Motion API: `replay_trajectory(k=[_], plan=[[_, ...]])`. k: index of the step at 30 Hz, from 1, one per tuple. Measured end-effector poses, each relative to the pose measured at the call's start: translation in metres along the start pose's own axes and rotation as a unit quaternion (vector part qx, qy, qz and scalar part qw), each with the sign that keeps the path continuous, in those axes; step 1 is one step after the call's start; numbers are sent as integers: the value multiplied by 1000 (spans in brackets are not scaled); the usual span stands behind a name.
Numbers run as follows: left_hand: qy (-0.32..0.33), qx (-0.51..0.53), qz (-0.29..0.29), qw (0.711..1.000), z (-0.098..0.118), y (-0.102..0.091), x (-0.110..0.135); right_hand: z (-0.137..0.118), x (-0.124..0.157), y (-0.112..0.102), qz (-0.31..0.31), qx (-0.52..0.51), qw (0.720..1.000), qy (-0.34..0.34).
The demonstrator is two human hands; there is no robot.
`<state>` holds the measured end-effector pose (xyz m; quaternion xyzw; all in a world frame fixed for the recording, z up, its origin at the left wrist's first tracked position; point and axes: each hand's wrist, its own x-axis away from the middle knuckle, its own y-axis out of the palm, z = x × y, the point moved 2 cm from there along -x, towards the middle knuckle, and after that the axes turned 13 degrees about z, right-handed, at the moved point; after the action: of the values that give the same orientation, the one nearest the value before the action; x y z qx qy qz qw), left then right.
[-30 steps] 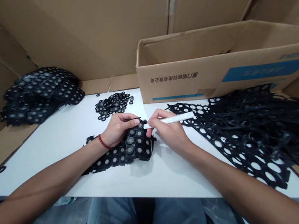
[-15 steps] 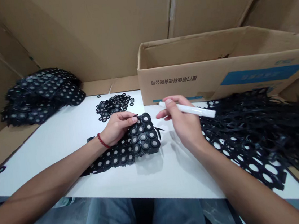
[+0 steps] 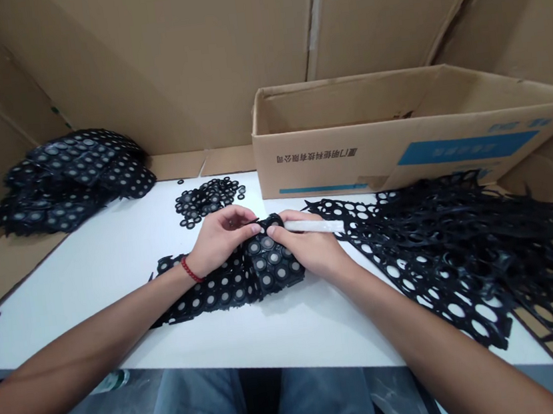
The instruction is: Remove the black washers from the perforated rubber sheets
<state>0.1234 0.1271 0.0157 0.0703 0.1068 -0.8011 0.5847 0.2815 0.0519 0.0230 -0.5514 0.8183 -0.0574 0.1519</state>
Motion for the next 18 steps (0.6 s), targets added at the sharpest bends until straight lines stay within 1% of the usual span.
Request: replay_trajectory(k=[2, 3, 5, 7, 9, 11, 14, 16, 18], plan=[[25, -12, 2, 1000, 2, 1, 1, 2, 0, 0, -7, -16, 1000, 12], [25, -10, -1, 1000, 2, 1, 1, 3, 0, -1, -10, -29, 999, 23], [8, 6, -9, 1000, 0, 0, 0, 7, -1, -1, -17, -80, 995, 61], [-8, 17, -9, 1000, -2, -2, -1, 10, -3, -2, -23, -145, 983, 108], [-10, 18, -12, 1000, -2, -3, -1, 12, -5, -4, -22, -174, 976, 129], [-1, 14, -29, 999, -1, -3, 0, 11, -5, -5, -12, -143, 984, 107], [23, -9, -56, 998, 3, 0, 2, 6, -3, -6, 2, -38, 998, 43], [30, -29, -60, 997, 6, 2, 3, 4, 0, -5, 3, 16, 1000, 25], [26, -40, -57, 997, 7, 2, 3, 2, 0, -5, 9, 42, 999, 16]])
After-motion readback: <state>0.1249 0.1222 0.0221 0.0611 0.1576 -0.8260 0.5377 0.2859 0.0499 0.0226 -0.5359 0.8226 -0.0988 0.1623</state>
